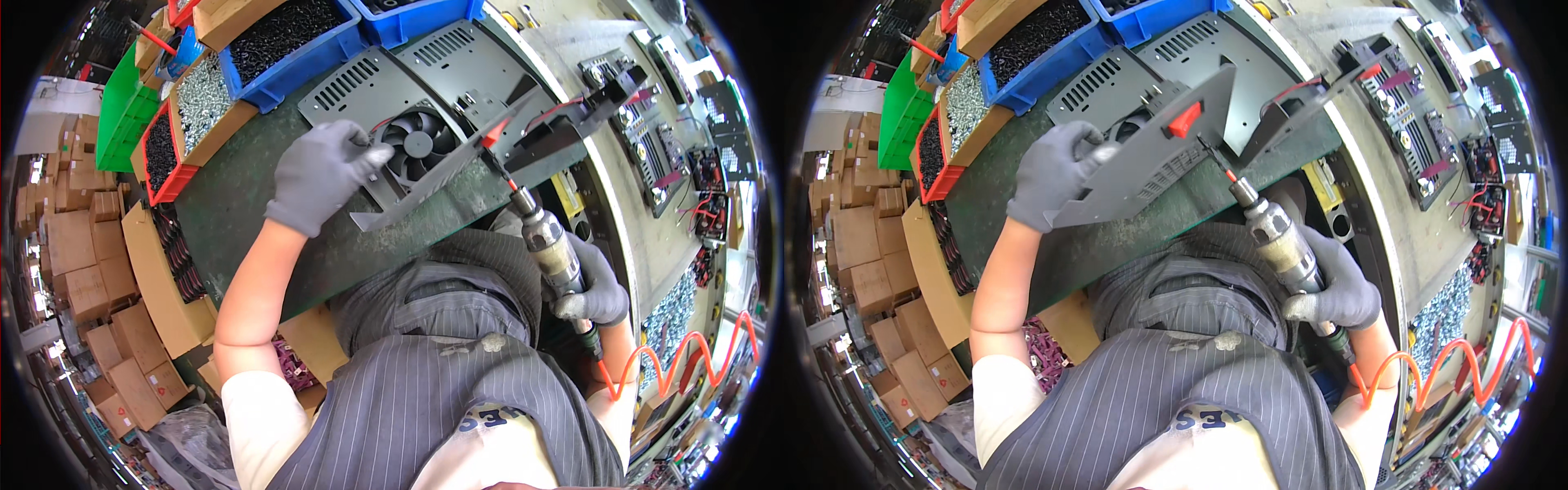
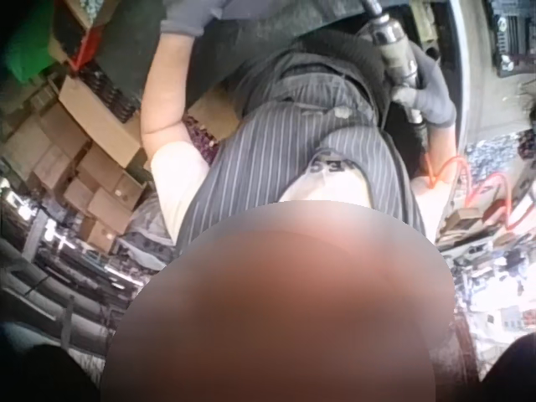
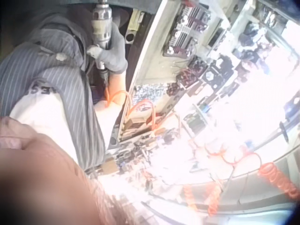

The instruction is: Assembling components into a metal chassis using an electric screwdriver.

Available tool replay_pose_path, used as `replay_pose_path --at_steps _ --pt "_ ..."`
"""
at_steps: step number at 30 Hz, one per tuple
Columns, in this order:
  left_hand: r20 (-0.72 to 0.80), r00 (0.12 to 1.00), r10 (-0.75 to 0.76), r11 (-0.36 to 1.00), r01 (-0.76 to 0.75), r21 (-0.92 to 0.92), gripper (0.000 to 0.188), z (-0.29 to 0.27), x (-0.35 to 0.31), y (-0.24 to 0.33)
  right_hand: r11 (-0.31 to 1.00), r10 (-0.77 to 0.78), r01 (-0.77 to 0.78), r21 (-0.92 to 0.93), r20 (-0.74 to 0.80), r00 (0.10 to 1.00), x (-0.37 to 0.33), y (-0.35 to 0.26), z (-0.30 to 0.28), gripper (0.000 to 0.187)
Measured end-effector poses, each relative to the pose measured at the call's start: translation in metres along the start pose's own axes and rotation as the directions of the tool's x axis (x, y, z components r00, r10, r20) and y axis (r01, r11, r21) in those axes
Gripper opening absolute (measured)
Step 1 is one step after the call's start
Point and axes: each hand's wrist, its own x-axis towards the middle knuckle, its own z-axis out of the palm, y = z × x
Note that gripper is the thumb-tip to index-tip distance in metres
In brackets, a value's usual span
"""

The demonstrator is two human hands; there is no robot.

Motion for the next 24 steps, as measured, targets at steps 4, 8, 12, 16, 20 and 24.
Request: replay_pose_path --at_steps 4,8,12,16,20,24 --pt "0.09 0.996 -0.018 0.986 0.003 0.169 0.04 0.0 0.021 0.007 0.995 0.059 -0.059 0.076 0.0 0.998 -0.001 -0.003 0.001 0.096" --pt "0.076 0.997 -0.019 0.994 0.011 0.106 0.037 0.006 0.035 0.0 0.996 0.058 -0.058 0.064 0.0 0.998 0.003 -0.007 0.001 0.095" --pt "-0.027 0.986 0.167 0.976 -0.161 0.146 0.031 0.013 0.051 -0.002 0.99 0.057 -0.049 0.132 -0.06 0.997 0.009 -0.008 0.005 0.096" --pt "0.084 0.976 0.2 0.971 -0.209 0.116 0.022 0.001 0.058 0.007 0.977 0.093 -0.082 0.195 -0.05 0.994 0.01 -0.007 0.007 0.097" --pt "0.105 0.923 0.37 0.929 -0.366 -0.056 0.023 -0.019 0.039 0.017 0.966 0.106 -0.092 0.242 -0.047 0.993 0.01 -0.006 0.004 0.095" --pt "0.455 0.836 0.305 0.718 0.112 -0.687 0.033 -0.015 0.023 0.029 0.952 0.137 -0.152 0.265 0.076 0.988 0.01 -0.007 -0.001 0.093"
